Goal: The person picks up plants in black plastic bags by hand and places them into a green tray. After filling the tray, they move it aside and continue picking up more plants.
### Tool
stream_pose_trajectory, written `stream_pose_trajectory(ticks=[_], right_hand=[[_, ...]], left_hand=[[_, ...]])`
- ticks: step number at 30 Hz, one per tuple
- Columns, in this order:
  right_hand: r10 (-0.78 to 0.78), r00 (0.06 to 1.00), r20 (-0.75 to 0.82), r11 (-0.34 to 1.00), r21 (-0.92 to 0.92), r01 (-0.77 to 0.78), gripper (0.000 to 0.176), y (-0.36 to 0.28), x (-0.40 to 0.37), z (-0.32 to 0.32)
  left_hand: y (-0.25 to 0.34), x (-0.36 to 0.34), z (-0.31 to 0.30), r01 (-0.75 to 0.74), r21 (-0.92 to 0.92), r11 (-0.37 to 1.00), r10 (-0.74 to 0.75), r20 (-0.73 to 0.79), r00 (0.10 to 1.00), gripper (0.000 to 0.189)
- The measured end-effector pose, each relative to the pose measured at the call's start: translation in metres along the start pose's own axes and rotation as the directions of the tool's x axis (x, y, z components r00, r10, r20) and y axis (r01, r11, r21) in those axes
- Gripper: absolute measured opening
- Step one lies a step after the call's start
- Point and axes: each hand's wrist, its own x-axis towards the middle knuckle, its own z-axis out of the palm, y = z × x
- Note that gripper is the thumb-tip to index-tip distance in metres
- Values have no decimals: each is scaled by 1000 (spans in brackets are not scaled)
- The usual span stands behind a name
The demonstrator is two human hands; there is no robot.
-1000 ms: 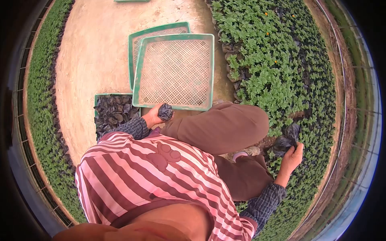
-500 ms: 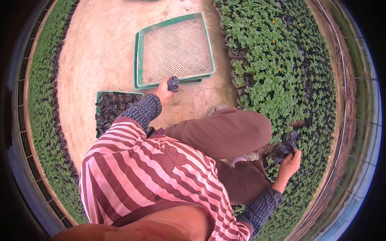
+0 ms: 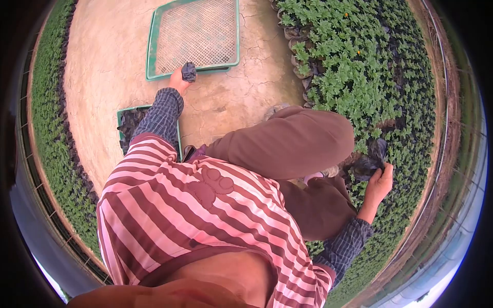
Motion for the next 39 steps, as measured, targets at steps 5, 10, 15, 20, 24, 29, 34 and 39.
stream_pose_trajectory(ticks=[5,10,15,20,24,29,34,39], right_hand=[[0,1000,11,1000,-4,0,17,-1,1,-1],[8,1000,-5,999,40,-8,16,1,1,0],[6,1000,6,999,54,-6,15,1,1,1],[-22,1000,4,994,112,22,17,-8,1,-1],[-61,996,-57,994,91,66,18,-11,2,-4],[-84,990,-109,989,113,97,19,-10,6,-6],[-123,979,-164,980,134,145,21,-11,7,-4],[-135,976,-168,973,162,163,21,-22,8,-11]], left_hand=[[23,-8,-12,7,930,367,73,-36,997,17],[29,-25,4,-99,861,-499,416,338,844,35],[16,-13,-2,-162,708,-688,220,416,882,35],[26,-8,9,-146,640,-754,116,350,930,31],[41,4,15,-161,591,-790,9,274,962,31],[60,15,34,-168,484,-859,-123,123,985,39],[76,8,59,-178,407,-896,-128,147,981,48],[80,-5,79,-208,282,-937,-155,199,968,45]])
